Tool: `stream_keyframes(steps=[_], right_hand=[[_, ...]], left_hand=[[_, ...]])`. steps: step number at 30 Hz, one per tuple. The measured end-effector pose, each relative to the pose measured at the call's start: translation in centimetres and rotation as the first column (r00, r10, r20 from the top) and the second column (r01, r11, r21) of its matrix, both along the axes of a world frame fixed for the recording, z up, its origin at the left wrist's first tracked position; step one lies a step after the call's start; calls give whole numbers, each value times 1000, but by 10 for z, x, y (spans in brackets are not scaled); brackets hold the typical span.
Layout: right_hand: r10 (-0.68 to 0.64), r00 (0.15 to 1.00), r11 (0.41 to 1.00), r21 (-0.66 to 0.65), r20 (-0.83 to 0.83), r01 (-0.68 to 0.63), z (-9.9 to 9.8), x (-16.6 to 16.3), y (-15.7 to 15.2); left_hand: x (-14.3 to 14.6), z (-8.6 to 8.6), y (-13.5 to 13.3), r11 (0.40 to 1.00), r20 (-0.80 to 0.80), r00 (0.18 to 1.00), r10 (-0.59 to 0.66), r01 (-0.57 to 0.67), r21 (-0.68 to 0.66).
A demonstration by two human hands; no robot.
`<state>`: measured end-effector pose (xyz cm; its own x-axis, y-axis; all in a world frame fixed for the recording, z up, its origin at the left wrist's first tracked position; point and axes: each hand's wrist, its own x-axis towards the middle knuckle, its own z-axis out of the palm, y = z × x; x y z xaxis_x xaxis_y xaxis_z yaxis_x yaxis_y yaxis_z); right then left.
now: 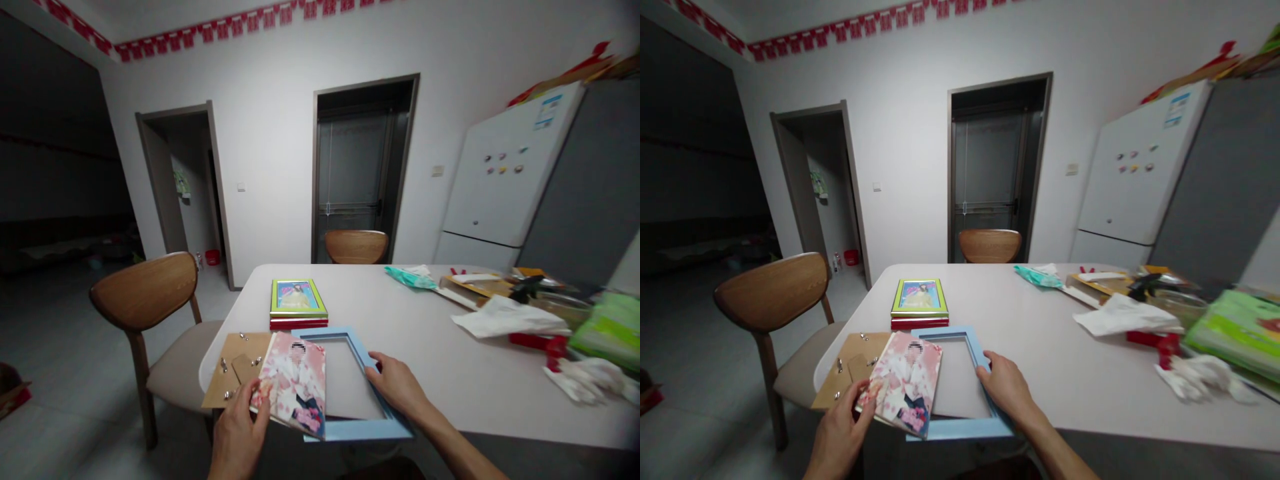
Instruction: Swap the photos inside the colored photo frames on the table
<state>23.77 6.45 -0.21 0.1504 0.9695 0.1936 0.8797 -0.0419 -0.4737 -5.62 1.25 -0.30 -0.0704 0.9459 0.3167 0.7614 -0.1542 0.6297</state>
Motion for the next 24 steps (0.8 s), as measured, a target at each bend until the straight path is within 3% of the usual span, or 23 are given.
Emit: stream_keyframes(steps=[7,11,15,18,21,24], right_hand=[[5,995,1000,7,96,-6,0,-2,-3],[3,992,1000,22,127,-5,-4,-2,-1],[1,989,1000,12,145,-3,-6,-4,2],[-24,987,1000,10,158,23,-7,-6,4],[-25,988,1000,12,153,23,-6,-10,6],[-25,993,998,66,113,18,0,-15,3]], left_hand=[[-2,0,-9,997,-272,962,26,-5,78],[6,0,-8,966,-345,922,-177,230,118],[25,0,-4,916,-426,832,-355,401,21],[36,-2,0,916,-473,807,-353,400,-1],[38,-4,5,921,-480,822,-307,383,68],[30,1,13,915,-352,890,-289,365,172]])
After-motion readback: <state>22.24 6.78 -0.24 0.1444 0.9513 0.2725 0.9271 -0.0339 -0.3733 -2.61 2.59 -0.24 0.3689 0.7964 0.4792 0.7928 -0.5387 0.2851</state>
